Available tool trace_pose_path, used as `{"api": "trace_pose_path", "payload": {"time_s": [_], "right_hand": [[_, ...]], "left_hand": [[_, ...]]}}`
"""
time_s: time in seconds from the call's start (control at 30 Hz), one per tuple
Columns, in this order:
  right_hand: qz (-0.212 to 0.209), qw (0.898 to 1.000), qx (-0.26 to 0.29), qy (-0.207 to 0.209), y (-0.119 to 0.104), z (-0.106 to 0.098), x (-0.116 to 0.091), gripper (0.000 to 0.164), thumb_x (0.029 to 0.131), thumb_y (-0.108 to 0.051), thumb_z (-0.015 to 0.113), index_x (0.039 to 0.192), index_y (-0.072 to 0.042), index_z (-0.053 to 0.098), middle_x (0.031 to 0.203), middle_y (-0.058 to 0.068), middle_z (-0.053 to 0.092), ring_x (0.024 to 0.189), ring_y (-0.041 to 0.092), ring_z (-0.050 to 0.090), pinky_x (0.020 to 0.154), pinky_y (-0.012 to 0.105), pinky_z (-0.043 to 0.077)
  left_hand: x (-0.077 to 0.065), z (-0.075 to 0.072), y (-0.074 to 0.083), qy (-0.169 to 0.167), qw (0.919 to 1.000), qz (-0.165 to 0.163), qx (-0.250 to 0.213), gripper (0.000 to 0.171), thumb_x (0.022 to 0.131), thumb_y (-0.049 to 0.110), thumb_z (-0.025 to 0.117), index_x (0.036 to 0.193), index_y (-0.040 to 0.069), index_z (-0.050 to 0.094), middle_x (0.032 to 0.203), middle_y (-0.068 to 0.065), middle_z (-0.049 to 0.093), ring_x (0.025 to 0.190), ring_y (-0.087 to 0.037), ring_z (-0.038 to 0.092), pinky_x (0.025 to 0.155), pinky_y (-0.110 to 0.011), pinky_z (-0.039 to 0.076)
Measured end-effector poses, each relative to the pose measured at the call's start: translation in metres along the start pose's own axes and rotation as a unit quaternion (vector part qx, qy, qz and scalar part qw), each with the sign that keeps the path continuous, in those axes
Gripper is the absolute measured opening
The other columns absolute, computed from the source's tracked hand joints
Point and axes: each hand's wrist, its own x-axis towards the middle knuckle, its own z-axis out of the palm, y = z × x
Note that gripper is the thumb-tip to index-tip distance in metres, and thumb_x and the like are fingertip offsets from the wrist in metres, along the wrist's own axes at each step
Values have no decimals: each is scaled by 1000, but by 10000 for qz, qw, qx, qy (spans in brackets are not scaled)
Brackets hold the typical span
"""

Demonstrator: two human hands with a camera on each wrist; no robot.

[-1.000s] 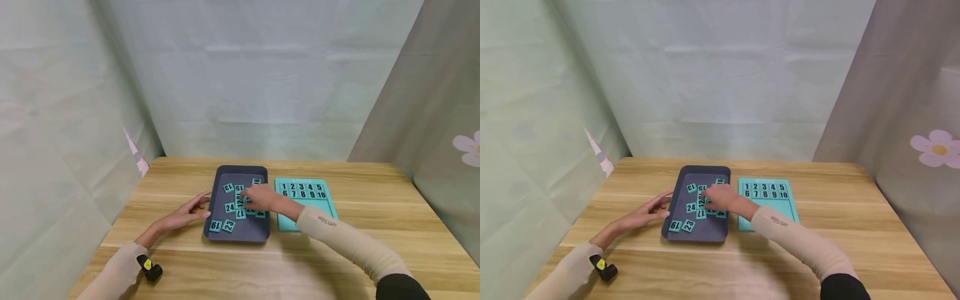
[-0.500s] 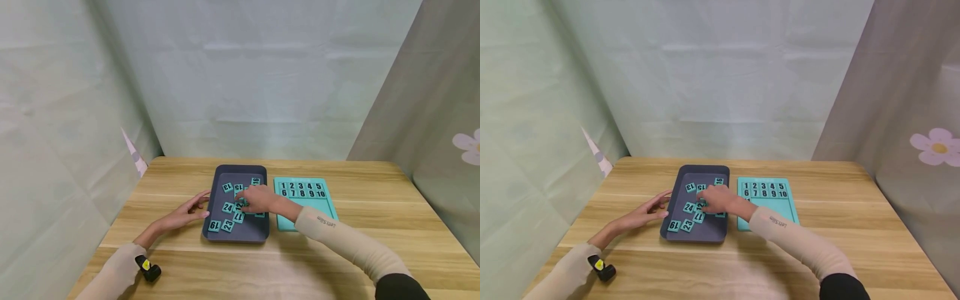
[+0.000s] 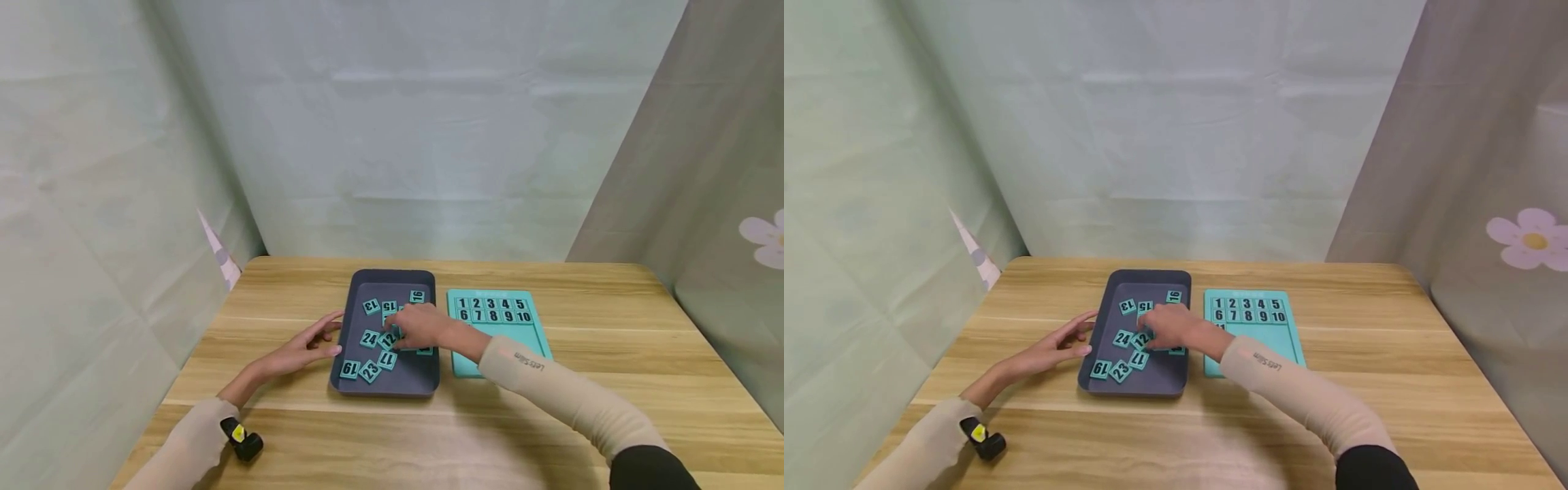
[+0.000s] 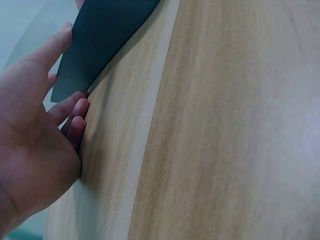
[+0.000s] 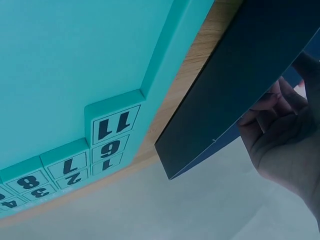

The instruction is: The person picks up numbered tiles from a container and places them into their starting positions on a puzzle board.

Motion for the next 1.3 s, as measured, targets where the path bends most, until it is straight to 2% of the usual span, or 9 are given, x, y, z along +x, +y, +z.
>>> {"api": "trace_pose_path", "payload": {"time_s": [0.1, 0.23, 0.37, 0.47, 0.63, 0.83, 0.9, 1.1, 1.3], "right_hand": [[4, 10000, -94, 22, -2, 1, 1, 38, 90, -41, 78, 122, -22, 73, 76, -6, 73, 68, 7, 64, 59, 29, 52], [10, 9998, -171, 65, -2, 3, 2, 38, 91, -44, 76, 122, -22, 74, 77, -6, 74, 69, 6, 66, 63, 31, 55], [19, 9994, -174, 288, 0, 3, 0, 38, 91, -47, 75, 119, -22, 75, 69, -7, 71, 62, 4, 62, 55, 27, 51], [46, 9988, -92, 471, 2, 0, -5, 38, 91, -48, 75, 116, -20, 76, 59, -7, 63, 54, 3, 55, 48, 23, 41], [94, 9979, 156, 625, 5, -10, -19, 39, 91, -45, 76, 116, -15, 76, 50, -5, 55, 45, 4, 46, 43, 21, 30], [201, 9958, 180, 877, 15, -19, -39, 37, 91, -45, 76, 114, -16, 76, 63, -6, 69, 54, 3, 59, 43, 21, 36], [317, 9950, 197, 924, 20, -21, -46, 37, 90, -44, 77, 114, -16, 76, 63, -4, 69, 54, 5, 60, 44, 22, 38], [788, 9923, 234, 928, 34, -21, -67, 40, 88, -45, 78, 113, -14, 76, 54, -8, 57, 49, 2, 49, 44, 21, 36], [953, 9903, 344, 953, 48, -16, -83, 39, 89, -45, 78, 110, -12, 76, 48, -8, 49, 44, 4, 41, 43, 22, 29]], "left_hand": [[0, 1, 0, 1, 10000, -39, -38, 70, 104, 31, 60, 163, 29, 22, 163, -18, 36, 130, -32, 40, 103, -41, 35], [0, 2, 0, -27, 10000, -16, -66, 70, 104, 32, 60, 163, 29, 22, 163, -18, 36, 132, -33, 39, 104, -44, 34], [1, 1, -1, -25, 10000, -21, -68, 70, 104, 33, 59, 163, 29, 22, 163, -19, 36, 132, -34, 39, 104, -44, 35], [2, 1, -1, -39, 10000, -14, -75, 70, 104, 32, 59, 163, 29, 22, 163, -18, 36, 132, -34, 39, 104, -44, 34], [3, -1, -2, -63, 10000, 4, -71, 69, 105, 31, 59, 163, 29, 22, 163, -18, 36, 131, -33, 39, 103, -43, 34], [2, -3, -1, -49, 10000, 34, -19, 69, 105, 32, 58, 164, 29, 21, 163, -19, 36, 131, -34, 39, 104, -45, 35], [2, -4, 0, -66, 10000, 37, 2, 69, 105, 32, 58, 164, 28, 21, 163, -19, 35, 132, -34, 40, 105, -45, 35], [4, -5, -1, -83, 9999, 16, 65, 71, 105, 32, 58, 164, 26, 20, 164, -20, 34, 132, -34, 40, 105, -43, 36], [3, -4, -2, -62, 10000, -46, 51, 71, 104, 32, 59, 164, 26, 21, 164, -20, 34, 133, -35, 39, 105, -42, 36]]}}
